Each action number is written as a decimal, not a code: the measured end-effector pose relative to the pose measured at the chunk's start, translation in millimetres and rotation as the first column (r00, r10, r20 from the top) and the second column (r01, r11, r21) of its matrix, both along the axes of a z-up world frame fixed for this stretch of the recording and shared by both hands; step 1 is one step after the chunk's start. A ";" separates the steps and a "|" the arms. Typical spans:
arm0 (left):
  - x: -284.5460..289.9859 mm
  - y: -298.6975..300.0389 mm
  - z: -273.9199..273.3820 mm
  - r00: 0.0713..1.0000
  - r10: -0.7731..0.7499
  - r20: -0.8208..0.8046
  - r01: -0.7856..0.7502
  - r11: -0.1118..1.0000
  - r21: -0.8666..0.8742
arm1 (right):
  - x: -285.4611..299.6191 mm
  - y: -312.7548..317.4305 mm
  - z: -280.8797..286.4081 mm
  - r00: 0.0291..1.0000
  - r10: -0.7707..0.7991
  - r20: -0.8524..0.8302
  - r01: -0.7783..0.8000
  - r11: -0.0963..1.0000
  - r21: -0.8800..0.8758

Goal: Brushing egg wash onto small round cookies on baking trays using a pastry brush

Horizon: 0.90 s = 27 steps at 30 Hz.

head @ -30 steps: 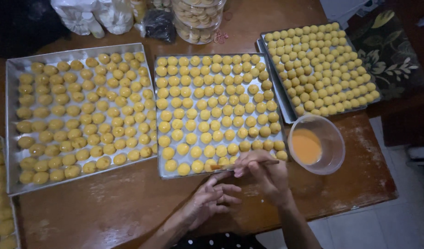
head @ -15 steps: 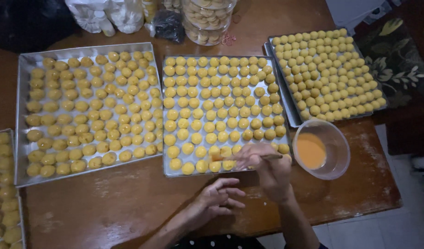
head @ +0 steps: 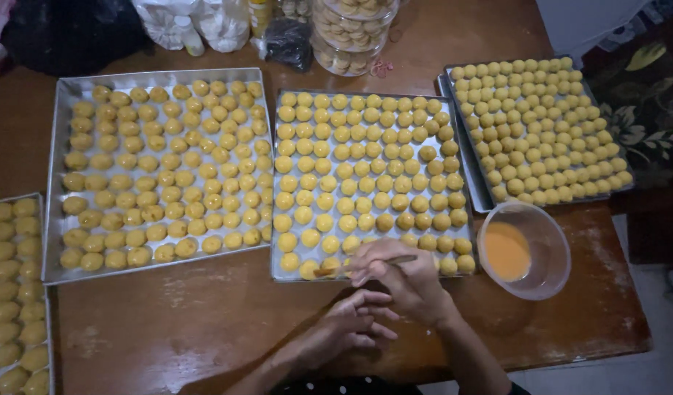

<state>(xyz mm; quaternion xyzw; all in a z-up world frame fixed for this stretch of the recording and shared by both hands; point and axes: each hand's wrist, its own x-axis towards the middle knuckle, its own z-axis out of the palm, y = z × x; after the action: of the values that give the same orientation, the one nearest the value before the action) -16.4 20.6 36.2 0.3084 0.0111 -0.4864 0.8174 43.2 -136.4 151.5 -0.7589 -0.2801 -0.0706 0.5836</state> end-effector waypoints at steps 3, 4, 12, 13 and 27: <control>-0.3 -1.4 -0.7 0.999 0.033 0.007 -0.033 0.999 -0.012 | 5.6 1.8 -4.5 0.997 0.077 -0.020 -0.077 0.997 0.000; 0.1 -2.0 -0.5 0.999 0.030 -0.012 -0.030 1.000 0.008 | 7.8 1.7 -2.3 1.000 0.000 0.026 0.001 0.999 -0.041; 3.0 0.6 16.1 0.999 -0.027 0.026 0.024 0.993 0.116 | 18.3 18.8 25.0 0.989 0.139 -0.044 -0.141 0.989 -0.053; 0.3 0.2 8.4 1.000 -0.007 0.001 0.007 0.997 0.080 | 21.7 17.8 22.1 0.998 0.068 -0.003 -0.068 0.994 -0.082; -3.4 0.8 -6.7 0.999 0.036 0.014 -0.036 0.999 0.036 | 24.5 -5.0 9.0 0.971 -0.216 0.099 0.229 0.959 -0.164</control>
<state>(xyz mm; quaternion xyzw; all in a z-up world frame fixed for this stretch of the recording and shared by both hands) -19.9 21.4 29.5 0.3259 0.0200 -0.4694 0.8204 67.6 -141.3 160.4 -0.8302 -0.2211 -0.1415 0.4918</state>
